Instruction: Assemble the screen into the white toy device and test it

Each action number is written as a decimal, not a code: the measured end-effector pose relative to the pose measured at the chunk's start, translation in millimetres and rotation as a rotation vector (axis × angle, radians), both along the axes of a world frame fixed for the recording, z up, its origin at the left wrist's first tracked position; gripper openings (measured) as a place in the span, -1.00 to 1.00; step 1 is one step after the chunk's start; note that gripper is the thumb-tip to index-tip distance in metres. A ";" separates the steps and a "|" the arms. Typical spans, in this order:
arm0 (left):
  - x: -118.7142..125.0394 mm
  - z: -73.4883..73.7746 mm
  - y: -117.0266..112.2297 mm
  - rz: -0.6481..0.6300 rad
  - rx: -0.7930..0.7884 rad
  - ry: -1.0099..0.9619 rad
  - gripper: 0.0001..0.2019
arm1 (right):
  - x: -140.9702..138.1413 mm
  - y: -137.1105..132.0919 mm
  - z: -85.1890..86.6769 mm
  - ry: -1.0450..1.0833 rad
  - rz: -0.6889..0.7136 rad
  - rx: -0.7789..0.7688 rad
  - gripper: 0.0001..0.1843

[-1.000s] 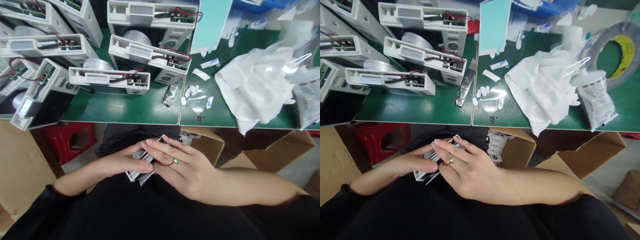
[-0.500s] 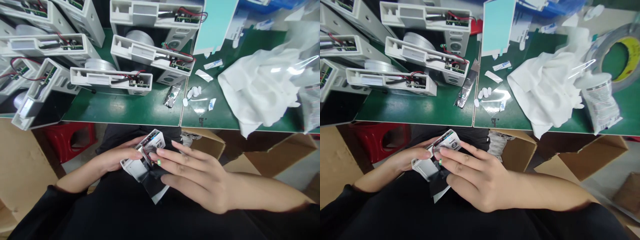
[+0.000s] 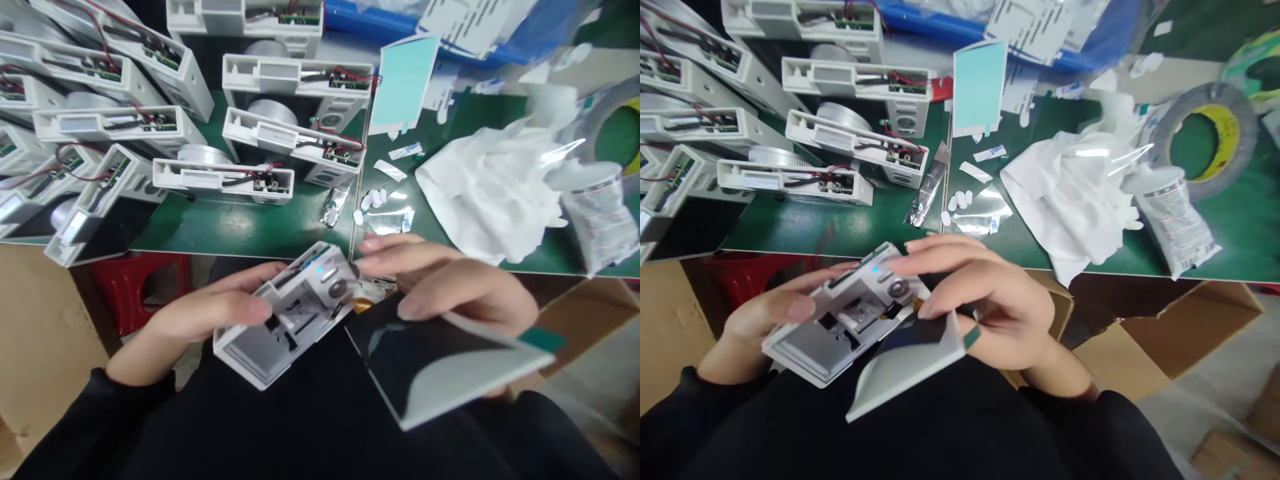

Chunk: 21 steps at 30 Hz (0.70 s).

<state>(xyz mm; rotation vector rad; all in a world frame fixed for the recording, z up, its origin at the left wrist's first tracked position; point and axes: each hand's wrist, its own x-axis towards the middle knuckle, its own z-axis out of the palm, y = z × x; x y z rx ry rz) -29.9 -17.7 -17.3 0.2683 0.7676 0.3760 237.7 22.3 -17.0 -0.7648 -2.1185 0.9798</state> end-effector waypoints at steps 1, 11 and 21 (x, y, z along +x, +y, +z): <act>0.0 5.3 8.6 0.016 0.027 0.070 -0.45 | -5.2 3.4 -0.5 0.130 -0.017 -0.030 -0.86; -0.7 23.0 43.6 -0.219 0.777 0.709 -0.65 | -19.2 10.0 -25.1 0.318 -0.092 -0.084 -0.80; 4.5 36.3 2.4 -0.190 1.469 0.968 -0.09 | -0.1 30.9 -41.8 -0.057 0.132 0.069 -0.68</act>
